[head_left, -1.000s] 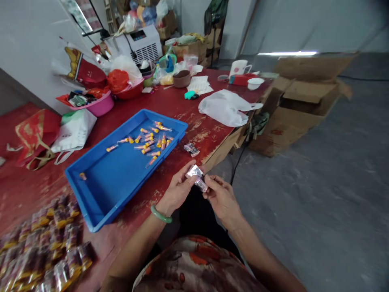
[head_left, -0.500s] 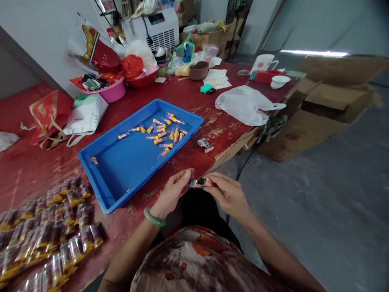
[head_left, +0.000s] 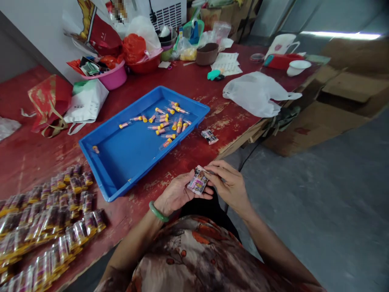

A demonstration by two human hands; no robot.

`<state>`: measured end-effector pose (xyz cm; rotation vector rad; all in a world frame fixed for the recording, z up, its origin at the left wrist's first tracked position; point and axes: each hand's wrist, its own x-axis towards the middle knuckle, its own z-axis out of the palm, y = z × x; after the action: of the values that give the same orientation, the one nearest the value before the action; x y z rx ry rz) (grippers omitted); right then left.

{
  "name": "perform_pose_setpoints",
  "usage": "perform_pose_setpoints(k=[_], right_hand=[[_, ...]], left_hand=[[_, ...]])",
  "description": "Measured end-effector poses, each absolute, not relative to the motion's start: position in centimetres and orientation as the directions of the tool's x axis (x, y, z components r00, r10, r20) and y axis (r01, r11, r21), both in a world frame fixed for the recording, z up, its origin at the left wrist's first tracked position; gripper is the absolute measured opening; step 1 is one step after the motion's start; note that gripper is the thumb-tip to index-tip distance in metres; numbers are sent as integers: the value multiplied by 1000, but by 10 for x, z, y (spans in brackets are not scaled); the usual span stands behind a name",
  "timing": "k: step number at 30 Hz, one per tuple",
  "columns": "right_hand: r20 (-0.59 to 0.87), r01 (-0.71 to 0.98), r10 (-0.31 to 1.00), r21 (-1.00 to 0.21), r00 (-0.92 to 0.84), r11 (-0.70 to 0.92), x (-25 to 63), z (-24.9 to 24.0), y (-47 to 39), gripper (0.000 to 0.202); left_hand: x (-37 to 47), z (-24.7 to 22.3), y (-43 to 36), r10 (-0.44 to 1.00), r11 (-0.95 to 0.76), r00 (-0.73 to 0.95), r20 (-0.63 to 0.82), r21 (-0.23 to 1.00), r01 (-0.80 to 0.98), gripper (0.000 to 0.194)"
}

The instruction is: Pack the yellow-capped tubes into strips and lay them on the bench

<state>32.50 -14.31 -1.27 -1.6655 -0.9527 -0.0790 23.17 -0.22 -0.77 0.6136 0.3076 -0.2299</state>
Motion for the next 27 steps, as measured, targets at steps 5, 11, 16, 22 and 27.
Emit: perform_pose_setpoints(k=[5, 11, 16, 22, 27], right_hand=[[560, 665, 525, -747, 641, -16, 323, -10, -141, 17], [574, 685, 506, -727, 644, -48, 315, -12, -142, 18], [536, 639, 511, -769, 672, -33, 314, -14, -142, 18], [457, 586, 569, -809, 684, -54, 312, -9, -138, 15], [483, 610, 524, -787, 701, -90, 306, -6, -138, 13]], left_hand=[[232, -9, -5, -80, 791, 938, -338, 550, 266, 31], [230, -9, -9, 18, 766, 931, -365, 604, 222, 31], [228, -8, -12, 70, 728, 920, -387, 650, 218, 36], [228, -11, -17, 140, 704, 905, -401, 683, 194, 37], [229, -8, -18, 184, 699, 909, -373, 700, 145, 32]])
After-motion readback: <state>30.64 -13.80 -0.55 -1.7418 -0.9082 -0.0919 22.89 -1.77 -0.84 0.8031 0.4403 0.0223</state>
